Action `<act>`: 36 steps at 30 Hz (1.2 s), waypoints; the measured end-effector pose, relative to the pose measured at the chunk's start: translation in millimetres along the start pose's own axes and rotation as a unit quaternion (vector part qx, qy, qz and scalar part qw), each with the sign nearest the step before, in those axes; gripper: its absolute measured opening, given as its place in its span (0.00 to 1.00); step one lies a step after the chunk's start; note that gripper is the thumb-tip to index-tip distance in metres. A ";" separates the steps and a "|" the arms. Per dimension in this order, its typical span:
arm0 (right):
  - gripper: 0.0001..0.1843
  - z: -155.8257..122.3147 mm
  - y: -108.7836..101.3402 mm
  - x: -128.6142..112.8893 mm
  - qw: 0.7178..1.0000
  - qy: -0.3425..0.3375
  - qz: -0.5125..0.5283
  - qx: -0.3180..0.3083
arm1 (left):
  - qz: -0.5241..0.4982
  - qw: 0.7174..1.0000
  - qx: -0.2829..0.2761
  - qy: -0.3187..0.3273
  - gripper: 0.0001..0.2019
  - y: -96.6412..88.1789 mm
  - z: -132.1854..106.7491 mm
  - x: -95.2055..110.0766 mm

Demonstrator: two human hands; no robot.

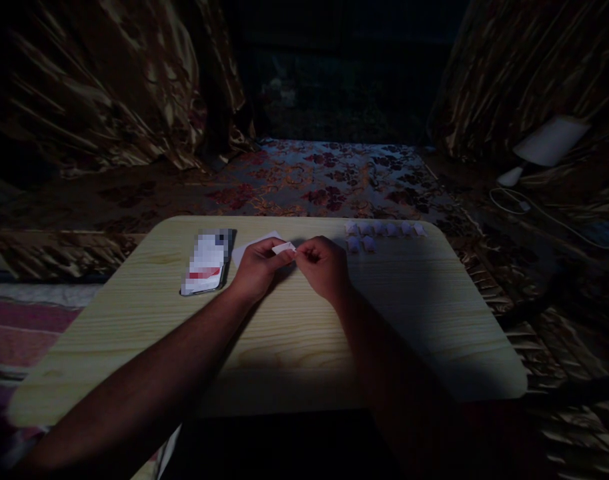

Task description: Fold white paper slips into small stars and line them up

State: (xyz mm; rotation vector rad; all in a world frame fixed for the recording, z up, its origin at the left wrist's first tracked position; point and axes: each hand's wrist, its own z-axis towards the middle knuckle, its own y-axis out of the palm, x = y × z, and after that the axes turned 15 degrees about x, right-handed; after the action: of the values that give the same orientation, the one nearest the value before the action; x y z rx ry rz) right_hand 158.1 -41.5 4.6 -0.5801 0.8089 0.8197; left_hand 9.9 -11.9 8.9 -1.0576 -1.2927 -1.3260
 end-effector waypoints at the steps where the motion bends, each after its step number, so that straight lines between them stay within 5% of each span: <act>1: 0.03 0.4 -0.7 -1.2 1.000 0.008 0.013 -0.005 | -0.017 1.000 -0.004 -0.009 0.12 0.1 0.2 -0.6; 7: 0.05 4.8 -4.2 -4.2 0.997 0.059 0.054 -0.023 | -0.080 0.994 -0.040 -0.059 0.12 -0.7 1.8 -1.8; 19: 0.02 3.4 -2.9 1.2 0.997 0.056 0.039 -0.036 | -0.099 0.987 -0.059 -0.112 0.10 0.1 0.1 1.9; 36: 0.02 3.1 -2.2 -0.7 0.994 0.070 0.050 -0.063 | -0.101 0.989 -0.042 -0.104 0.11 1.0 -1.0 2.3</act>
State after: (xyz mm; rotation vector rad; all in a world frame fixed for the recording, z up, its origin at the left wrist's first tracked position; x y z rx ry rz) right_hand 160.8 -40.7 7.3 -0.7202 0.9246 0.9338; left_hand 10.6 -13.0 11.3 -1.1729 -1.5433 -1.4606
